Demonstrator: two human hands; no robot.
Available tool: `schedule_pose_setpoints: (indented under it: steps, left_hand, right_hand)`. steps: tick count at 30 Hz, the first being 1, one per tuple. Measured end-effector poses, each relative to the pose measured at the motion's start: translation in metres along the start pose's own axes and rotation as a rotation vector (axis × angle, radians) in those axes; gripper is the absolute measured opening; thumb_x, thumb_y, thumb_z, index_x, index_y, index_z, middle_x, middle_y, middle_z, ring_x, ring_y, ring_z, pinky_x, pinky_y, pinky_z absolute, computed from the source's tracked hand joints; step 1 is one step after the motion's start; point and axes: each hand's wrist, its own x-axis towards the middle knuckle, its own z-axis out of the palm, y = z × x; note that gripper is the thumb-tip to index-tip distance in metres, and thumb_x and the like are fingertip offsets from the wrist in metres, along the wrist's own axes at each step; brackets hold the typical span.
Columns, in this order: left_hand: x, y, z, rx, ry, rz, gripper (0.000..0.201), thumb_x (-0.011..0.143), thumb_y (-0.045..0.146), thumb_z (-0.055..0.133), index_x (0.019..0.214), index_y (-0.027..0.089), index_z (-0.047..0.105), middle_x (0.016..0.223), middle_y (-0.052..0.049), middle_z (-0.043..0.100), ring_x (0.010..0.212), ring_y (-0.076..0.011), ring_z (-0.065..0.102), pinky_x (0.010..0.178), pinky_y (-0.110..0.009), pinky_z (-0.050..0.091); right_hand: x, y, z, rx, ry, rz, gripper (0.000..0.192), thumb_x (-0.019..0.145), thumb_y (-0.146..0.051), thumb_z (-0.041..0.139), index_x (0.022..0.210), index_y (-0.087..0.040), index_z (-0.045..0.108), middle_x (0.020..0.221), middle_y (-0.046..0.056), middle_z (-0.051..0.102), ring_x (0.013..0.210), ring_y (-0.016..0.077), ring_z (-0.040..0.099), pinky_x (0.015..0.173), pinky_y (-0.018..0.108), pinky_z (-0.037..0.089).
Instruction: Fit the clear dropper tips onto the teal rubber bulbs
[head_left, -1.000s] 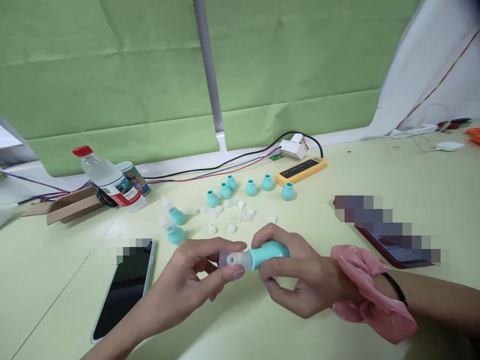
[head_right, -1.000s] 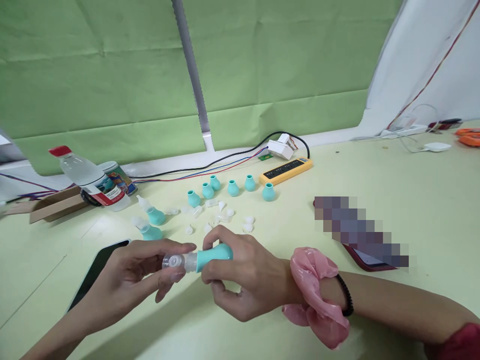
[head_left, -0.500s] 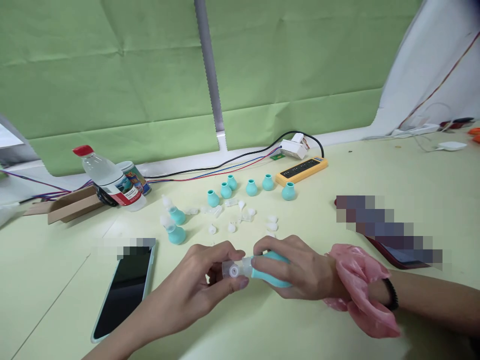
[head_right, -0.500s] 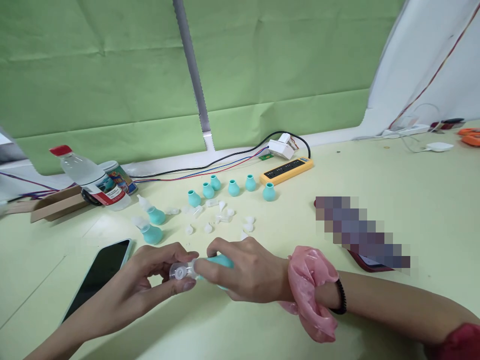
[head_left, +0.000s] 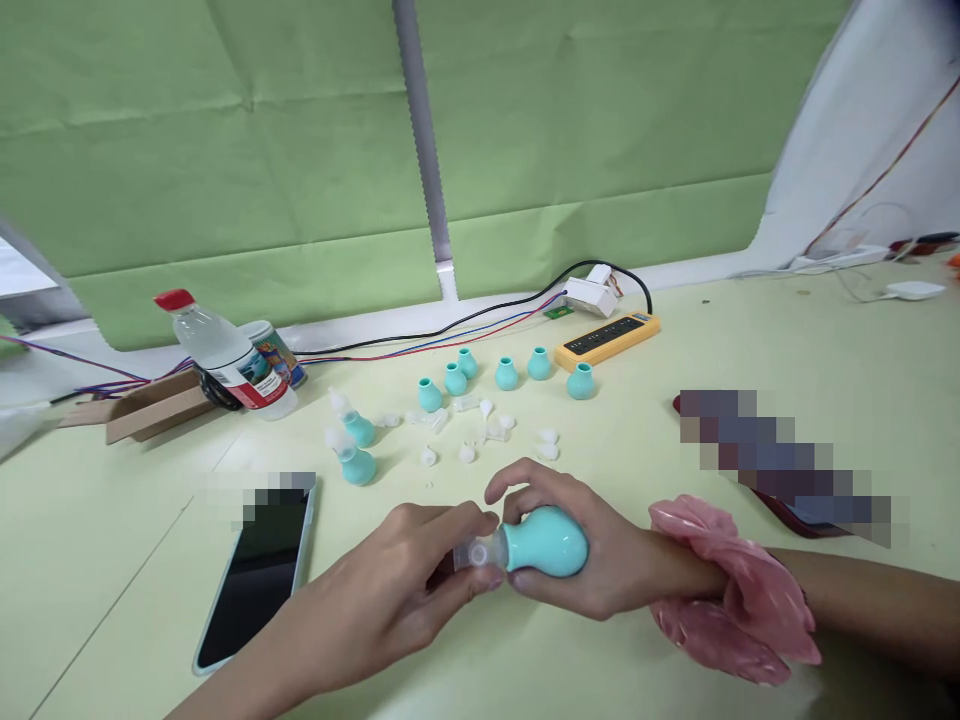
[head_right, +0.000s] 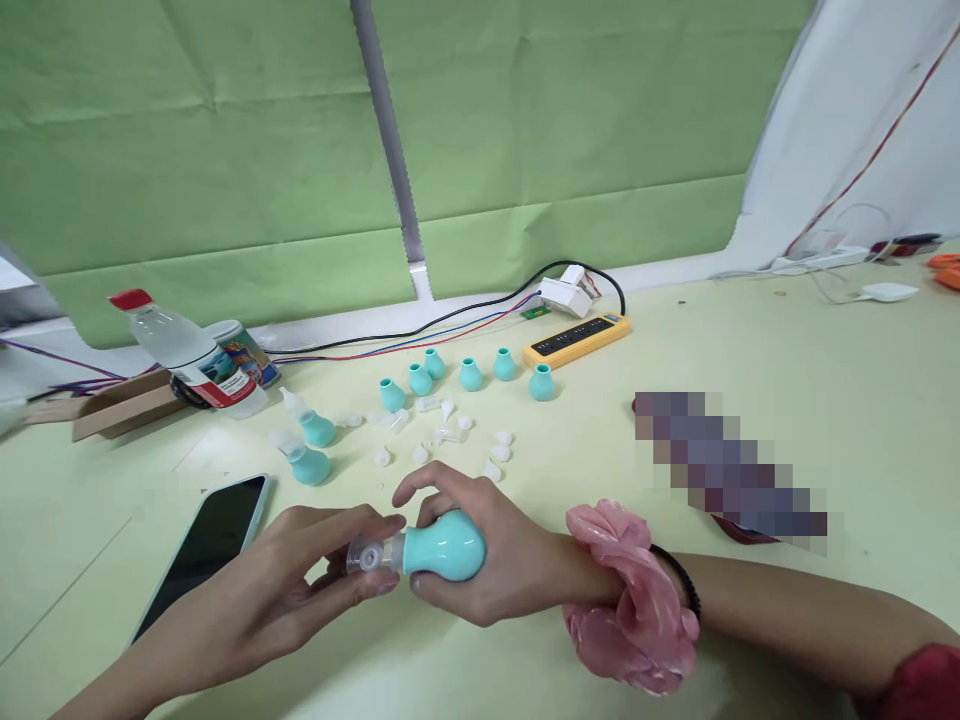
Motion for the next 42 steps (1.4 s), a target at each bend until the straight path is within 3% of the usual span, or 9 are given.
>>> schedule_pose_setpoints:
  steps: [5, 11, 15, 18, 23, 27, 33, 37, 42]
  left_hand:
    - [0.0, -0.002, 0.004, 0.095, 0.023, 0.056, 0.018, 0.084, 0.026, 0.035, 0.091, 0.02, 0.05, 0.065, 0.001, 0.05, 0.053, -0.0093, 0.044, 0.048, -0.02, 0.032]
    - [0.002, -0.006, 0.0, 0.142, 0.019, 0.085, 0.022, 0.084, 0.027, 0.036, 0.1, 0.021, 0.051, 0.064, 0.001, 0.052, 0.052, -0.0095, 0.045, 0.047, -0.02, 0.031]
    - [0.005, -0.017, -0.014, 0.009, 0.073, 0.021, 0.036, 0.077, 0.035, 0.048, 0.112, 0.026, 0.046, 0.076, 0.001, 0.059, 0.059, -0.0098, 0.05, 0.056, -0.019, 0.038]
    - [0.004, -0.035, -0.024, 0.044, 0.104, -0.098, 0.038, 0.073, 0.04, 0.051, 0.108, 0.025, 0.05, 0.089, -0.001, 0.06, 0.068, -0.0127, 0.053, 0.061, -0.022, 0.041]
    - [0.004, -0.06, -0.017, 0.231, -0.168, -0.177, 0.033, 0.067, 0.027, 0.056, 0.1, 0.025, 0.055, 0.092, -0.002, 0.058, 0.081, -0.0188, 0.053, 0.064, -0.025, 0.04]
    - [0.013, -0.062, 0.001, 0.291, -0.258, -0.138, 0.026, 0.069, 0.02, 0.051, 0.094, 0.022, 0.057, 0.087, -0.003, 0.057, 0.083, -0.0196, 0.053, 0.064, -0.025, 0.04]
    - [0.032, -0.079, 0.019, 0.331, -0.096, -0.066, 0.024, 0.079, 0.023, 0.04, 0.098, 0.02, 0.054, 0.085, -0.004, 0.054, 0.071, -0.0158, 0.054, 0.061, -0.025, 0.04]
    - [0.041, -0.097, 0.03, 0.422, 0.127, -0.192, 0.031, 0.083, 0.023, 0.033, 0.109, 0.018, 0.048, 0.099, -0.01, 0.051, 0.079, -0.0177, 0.054, 0.064, -0.027, 0.041]
    - [0.043, -0.107, 0.034, 0.443, 0.112, -0.312, 0.032, 0.082, 0.02, 0.031, 0.105, 0.017, 0.054, 0.087, -0.011, 0.055, 0.074, -0.0199, 0.055, 0.058, -0.028, 0.041]
  right_hand:
    - [0.004, 0.001, -0.001, 0.308, -0.147, 0.212, 0.05, 0.063, -0.015, 0.059, 0.104, -0.024, 0.033, 0.073, -0.004, 0.049, 0.054, 0.0052, 0.042, 0.047, 0.016, 0.036]
    - [0.013, 0.003, -0.006, 0.555, -0.27, 0.388, 0.043, 0.062, -0.023, 0.065, 0.099, -0.021, 0.043, 0.067, -0.004, 0.048, 0.043, 0.0021, 0.036, 0.036, 0.013, 0.03]
    - [0.018, 0.011, -0.008, 0.693, -0.171, 0.354, 0.026, 0.073, -0.029, 0.055, 0.095, -0.016, 0.049, 0.062, -0.002, 0.052, 0.04, 0.0021, 0.037, 0.039, 0.016, 0.031]
    - [0.023, 0.024, -0.009, 0.815, -0.051, 0.352, 0.019, 0.075, -0.028, 0.053, 0.088, -0.014, 0.05, 0.064, 0.002, 0.056, 0.045, 0.0048, 0.044, 0.043, 0.018, 0.033]
    - [0.027, 0.038, -0.01, 0.868, -0.066, 0.342, 0.019, 0.07, -0.019, 0.058, 0.086, -0.014, 0.049, 0.075, 0.005, 0.059, 0.055, 0.008, 0.051, 0.056, 0.023, 0.038]
    - [0.025, 0.039, -0.008, 0.813, -0.101, 0.316, 0.02, 0.064, -0.015, 0.059, 0.081, -0.014, 0.048, 0.073, 0.004, 0.058, 0.056, 0.0111, 0.053, 0.058, 0.027, 0.038]
    - [0.028, 0.044, -0.012, 0.676, 0.158, 0.231, 0.015, 0.065, -0.019, 0.058, 0.075, -0.015, 0.047, 0.06, 0.0, 0.053, 0.051, 0.0103, 0.048, 0.052, 0.026, 0.036]
    - [0.031, 0.05, -0.013, 0.67, 0.194, 0.262, 0.017, 0.066, -0.024, 0.058, 0.073, -0.015, 0.046, 0.058, -0.001, 0.052, 0.049, 0.0102, 0.048, 0.05, 0.025, 0.036]
    - [0.029, 0.048, -0.01, 0.635, 0.172, 0.303, 0.021, 0.065, -0.024, 0.06, 0.075, -0.016, 0.044, 0.057, -0.002, 0.052, 0.046, 0.0092, 0.047, 0.048, 0.024, 0.036]
